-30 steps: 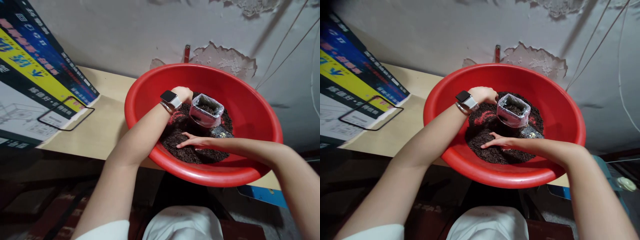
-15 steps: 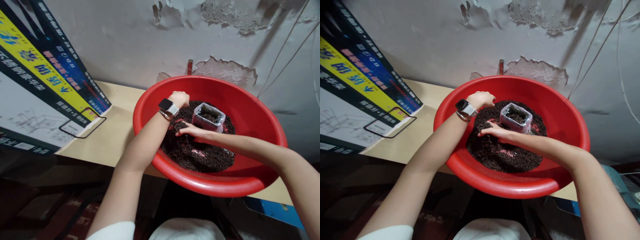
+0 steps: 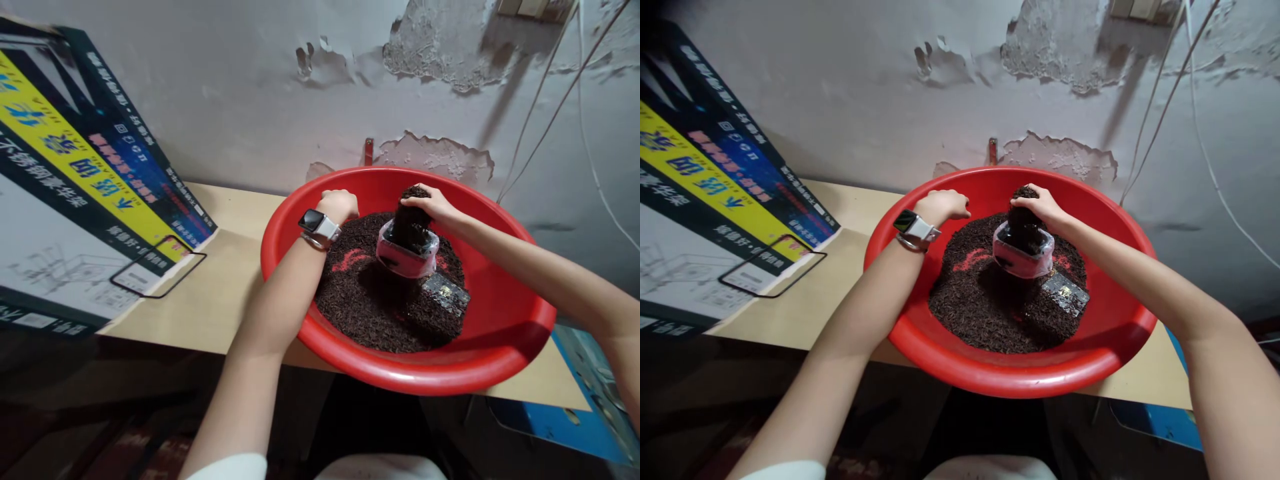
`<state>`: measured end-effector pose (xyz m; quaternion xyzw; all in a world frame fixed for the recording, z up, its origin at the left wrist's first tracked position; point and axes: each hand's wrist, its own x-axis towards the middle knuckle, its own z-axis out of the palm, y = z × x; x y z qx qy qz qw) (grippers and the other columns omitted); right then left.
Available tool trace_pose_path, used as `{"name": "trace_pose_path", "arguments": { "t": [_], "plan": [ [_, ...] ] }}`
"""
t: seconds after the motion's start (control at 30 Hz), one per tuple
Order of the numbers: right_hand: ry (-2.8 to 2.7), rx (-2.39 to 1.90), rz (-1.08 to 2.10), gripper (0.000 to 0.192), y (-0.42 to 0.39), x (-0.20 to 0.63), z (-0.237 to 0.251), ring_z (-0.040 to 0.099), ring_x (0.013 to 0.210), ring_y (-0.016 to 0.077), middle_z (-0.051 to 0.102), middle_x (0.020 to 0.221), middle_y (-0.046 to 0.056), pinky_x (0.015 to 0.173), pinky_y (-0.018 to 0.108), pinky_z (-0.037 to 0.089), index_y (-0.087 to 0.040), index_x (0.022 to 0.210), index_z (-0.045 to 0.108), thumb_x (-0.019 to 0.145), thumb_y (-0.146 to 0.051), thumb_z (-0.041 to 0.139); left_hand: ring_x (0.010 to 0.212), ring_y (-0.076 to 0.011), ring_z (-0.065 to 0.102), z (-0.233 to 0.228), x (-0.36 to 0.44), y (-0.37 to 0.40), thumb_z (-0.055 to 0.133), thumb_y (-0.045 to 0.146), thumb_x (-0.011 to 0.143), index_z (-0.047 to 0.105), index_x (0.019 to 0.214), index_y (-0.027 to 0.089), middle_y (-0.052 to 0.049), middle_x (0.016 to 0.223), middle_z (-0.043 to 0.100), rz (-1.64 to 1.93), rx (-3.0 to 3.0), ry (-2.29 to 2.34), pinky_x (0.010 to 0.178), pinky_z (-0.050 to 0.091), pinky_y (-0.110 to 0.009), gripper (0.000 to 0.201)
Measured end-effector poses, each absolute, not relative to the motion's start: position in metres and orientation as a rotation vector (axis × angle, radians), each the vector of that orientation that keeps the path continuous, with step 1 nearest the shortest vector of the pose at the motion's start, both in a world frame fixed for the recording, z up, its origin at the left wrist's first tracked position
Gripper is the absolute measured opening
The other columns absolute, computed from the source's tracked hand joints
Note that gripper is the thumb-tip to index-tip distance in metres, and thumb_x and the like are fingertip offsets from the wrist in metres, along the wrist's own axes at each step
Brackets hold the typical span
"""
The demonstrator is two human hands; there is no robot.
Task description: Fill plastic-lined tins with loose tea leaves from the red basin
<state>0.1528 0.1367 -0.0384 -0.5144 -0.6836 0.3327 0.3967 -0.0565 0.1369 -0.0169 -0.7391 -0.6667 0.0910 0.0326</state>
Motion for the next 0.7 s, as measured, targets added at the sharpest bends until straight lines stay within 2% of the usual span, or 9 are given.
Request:
{"name": "trace_pose_path", "arguments": {
  "t": [0.2, 0.33, 0.53, 0.63, 0.7],
  "plan": [
    [-1.8, -1.287, 0.7, 0.025, 0.139, 0.149, -0.022, 0.061, 0.083, 0.0172, 0.065, 0.084, 0.004, 0.085, 0.037, 0.05, -0.016, 0.09, 0.064, 0.07, -0.033, 0.063, 0.125, -0.0281, 0.057, -0.015, -0.059, 0.137, 0.051, 0.035, 0.093, 0.06, 0.135, 0.017, -0.015, 0.139, 0.059, 0.303, -2.27, -2.089, 0.099, 0.044, -0.033, 0.047],
    [-2.025, -1.26, 0.549, 0.024, 0.133, 0.135, -0.01, 0.063, 0.091, 0.0189, 0.067, 0.093, 0.006, 0.093, 0.04, 0.048, -0.017, 0.096, 0.066, 0.076, -0.029, 0.063, 0.124, -0.0282, 0.057, -0.014, -0.061, 0.136, 0.052, 0.035, 0.093, 0.061, 0.135, 0.02, -0.014, 0.139, 0.059, 0.293, -2.269, -2.118, 0.099, 0.045, -0.033, 0.046],
    [-2.474, -1.496, 0.364, 0.056, 0.117, 0.137, -0.043, 0.055, 0.117, 0.032, 0.059, 0.121, 0.013, 0.104, 0.052, 0.042, -0.021, 0.115, 0.063, 0.068, -0.047, 0.078, 0.124, -0.0285, 0.058, -0.016, -0.058, 0.136, 0.053, 0.035, 0.092, 0.061, 0.134, 0.017, -0.015, 0.138, 0.059, 0.358, -2.342, -2.065, 0.1, 0.046, -0.033, 0.046],
    [-2.371, -1.532, 0.219, 0.044, 0.12, 0.16, -0.064, 0.055, 0.118, 0.028, 0.06, 0.122, 0.013, 0.104, 0.048, 0.043, -0.019, 0.118, 0.06, 0.087, -0.049, 0.058, 0.12, -0.0297, 0.061, -0.035, -0.045, 0.145, 0.047, 0.048, 0.094, 0.063, 0.131, 0.018, -0.015, 0.136, 0.061, 0.266, -2.552, -1.904, 0.098, 0.048, -0.034, 0.05],
    [-2.21, -1.649, 0.065, 0.037, 0.125, 0.182, -0.074, 0.057, 0.115, 0.0254, 0.062, 0.119, 0.013, 0.102, 0.043, 0.044, -0.016, 0.119, 0.06, 0.096, -0.039, 0.042, 0.118, -0.0311, 0.062, -0.054, -0.031, 0.152, 0.039, 0.057, 0.095, 0.065, 0.128, 0.018, -0.016, 0.132, 0.064, 0.161, -2.707, -1.787, 0.096, 0.049, -0.036, 0.058]
  ]
}}
